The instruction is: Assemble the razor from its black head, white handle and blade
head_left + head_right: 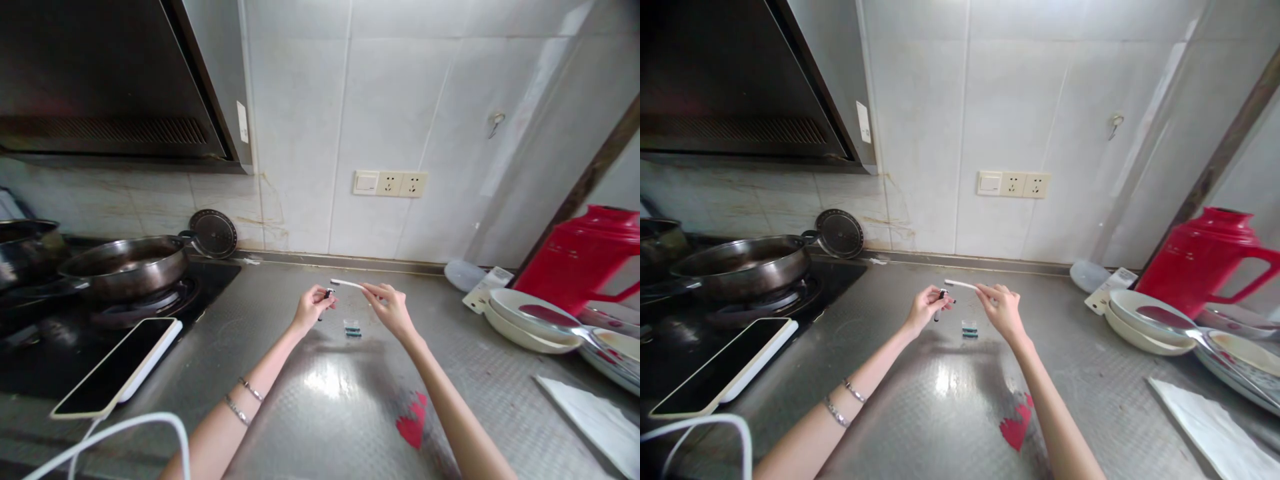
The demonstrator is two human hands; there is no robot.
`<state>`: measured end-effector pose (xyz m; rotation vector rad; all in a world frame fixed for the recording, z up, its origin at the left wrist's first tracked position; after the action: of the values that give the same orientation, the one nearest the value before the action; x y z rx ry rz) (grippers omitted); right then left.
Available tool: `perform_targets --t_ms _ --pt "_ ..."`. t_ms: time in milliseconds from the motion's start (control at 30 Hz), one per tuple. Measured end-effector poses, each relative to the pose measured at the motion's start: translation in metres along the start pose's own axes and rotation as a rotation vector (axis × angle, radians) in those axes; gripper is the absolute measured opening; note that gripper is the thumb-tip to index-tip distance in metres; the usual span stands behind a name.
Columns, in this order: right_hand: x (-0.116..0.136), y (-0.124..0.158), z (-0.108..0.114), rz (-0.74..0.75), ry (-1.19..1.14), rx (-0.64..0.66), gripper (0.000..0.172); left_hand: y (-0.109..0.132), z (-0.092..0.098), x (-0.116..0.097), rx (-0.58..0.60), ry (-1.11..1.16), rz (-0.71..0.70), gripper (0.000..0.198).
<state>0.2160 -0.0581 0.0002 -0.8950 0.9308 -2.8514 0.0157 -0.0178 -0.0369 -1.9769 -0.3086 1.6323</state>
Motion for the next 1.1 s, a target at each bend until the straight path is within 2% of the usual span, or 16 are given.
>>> perform_targets --t_ms 133,300,433,533,667,833,1100 --pt "0.0007 0.0003 0.0006 0.05 -0.04 0.066 0.04 0.0009 -0.0001 0.0029 0.01 0.013 -0.004 0.026" --pt "-0.0012 -0.0001 0.0008 0.047 0.002 -0.002 0.041 0.0012 0.0004 0.0045 0.009 0.019 -0.007 0.026" --pt "0.0014 0.0015 -0.0032 0.104 -0.008 0.031 0.042 0.0023 -0.002 0.0045 0.023 0.02 -0.011 0.027" --pt "0.003 0.0015 -0.0023 0.084 -0.032 0.028 0.04 0.003 -0.0037 0.0047 0.026 0.021 -0.009 0.028" --pt "0.0042 0.0009 0.0009 0.105 -0.069 0.101 0.036 0.0032 -0.0043 0.0047 0.036 0.032 -0.001 0.028" --pt "-0.0013 0.0004 0.0016 0.055 -0.016 -0.002 0.037 0.0028 -0.0027 0.0022 0.02 0.02 0.0 0.026" --pt "-0.005 0.001 -0.001 0.039 -0.004 -0.009 0.036 0.0034 -0.0025 0.005 0.013 0.043 0.016 0.028"
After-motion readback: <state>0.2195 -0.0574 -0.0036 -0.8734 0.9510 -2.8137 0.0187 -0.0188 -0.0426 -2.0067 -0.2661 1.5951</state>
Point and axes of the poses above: each hand's wrist, its own y-axis away from the middle knuckle, its own z-axis out of the back of the hand, x = y × z, the point moved 2 cm from there along -y, towards the middle knuckle, and after that the axes turned 15 degrees about -z, right-handed, at the moved point
